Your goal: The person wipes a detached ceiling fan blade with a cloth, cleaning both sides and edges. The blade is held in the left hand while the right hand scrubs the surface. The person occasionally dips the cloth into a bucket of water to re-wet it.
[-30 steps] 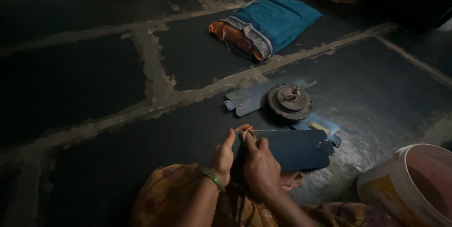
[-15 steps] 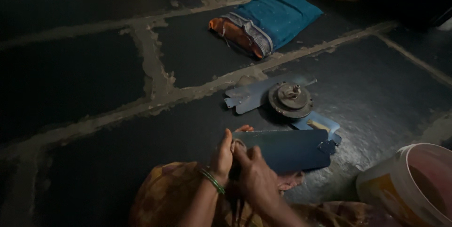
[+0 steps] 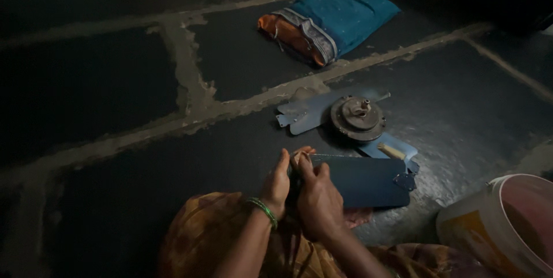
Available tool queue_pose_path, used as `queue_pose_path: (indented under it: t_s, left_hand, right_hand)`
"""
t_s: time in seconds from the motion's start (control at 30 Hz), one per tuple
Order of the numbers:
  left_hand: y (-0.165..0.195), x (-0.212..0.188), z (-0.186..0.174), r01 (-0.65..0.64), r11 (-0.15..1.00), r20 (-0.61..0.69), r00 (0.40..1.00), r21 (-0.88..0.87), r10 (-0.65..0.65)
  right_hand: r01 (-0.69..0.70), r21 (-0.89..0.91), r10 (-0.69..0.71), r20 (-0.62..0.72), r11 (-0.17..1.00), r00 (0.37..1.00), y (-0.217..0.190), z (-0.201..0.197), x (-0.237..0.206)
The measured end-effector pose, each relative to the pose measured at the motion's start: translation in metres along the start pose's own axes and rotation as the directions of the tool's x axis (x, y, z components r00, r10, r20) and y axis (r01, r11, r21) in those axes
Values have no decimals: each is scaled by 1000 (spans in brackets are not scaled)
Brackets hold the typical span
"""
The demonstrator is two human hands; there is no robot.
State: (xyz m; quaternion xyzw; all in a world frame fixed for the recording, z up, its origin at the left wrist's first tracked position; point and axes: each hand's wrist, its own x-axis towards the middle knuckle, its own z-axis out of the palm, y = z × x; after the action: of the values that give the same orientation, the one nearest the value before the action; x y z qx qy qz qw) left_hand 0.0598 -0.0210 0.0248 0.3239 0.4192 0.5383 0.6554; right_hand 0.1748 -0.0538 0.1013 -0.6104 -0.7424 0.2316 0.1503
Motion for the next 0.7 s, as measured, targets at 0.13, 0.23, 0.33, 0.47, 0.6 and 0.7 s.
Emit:
queue_pose_path:
  t_s: [0.13,0.23,0.33,0.47,0.6,0.7]
  left_hand:
    - [3,3,-2,-137,986,114,982,-96,147]
    - [1,3,-1,-43,989,73,996,-141,54]
    - [-2,4,-1,-22,987,58,998,-158,31]
    - [-10,9,-6,-98,984,83,990,-147,111]
    - [-16,17,-10,-181,975,119,973,-132,197]
    - [-15,17,-10,-135,986,100,984,-94,145]
  right_hand:
    - [148,7,-148,16,989,989,-2,-1,-3]
    - [100,24,-100,-21,995,995,1,1,-2]
    - [44,33,-43,-26,999,999,4,5,-2]
    - [190,21,-189,-38,982,981,6,8,-2]
    - [70,2,-70,-9,998,997,2,8,4]
    - [65,-2,-65,5,998,998,-3,8,6]
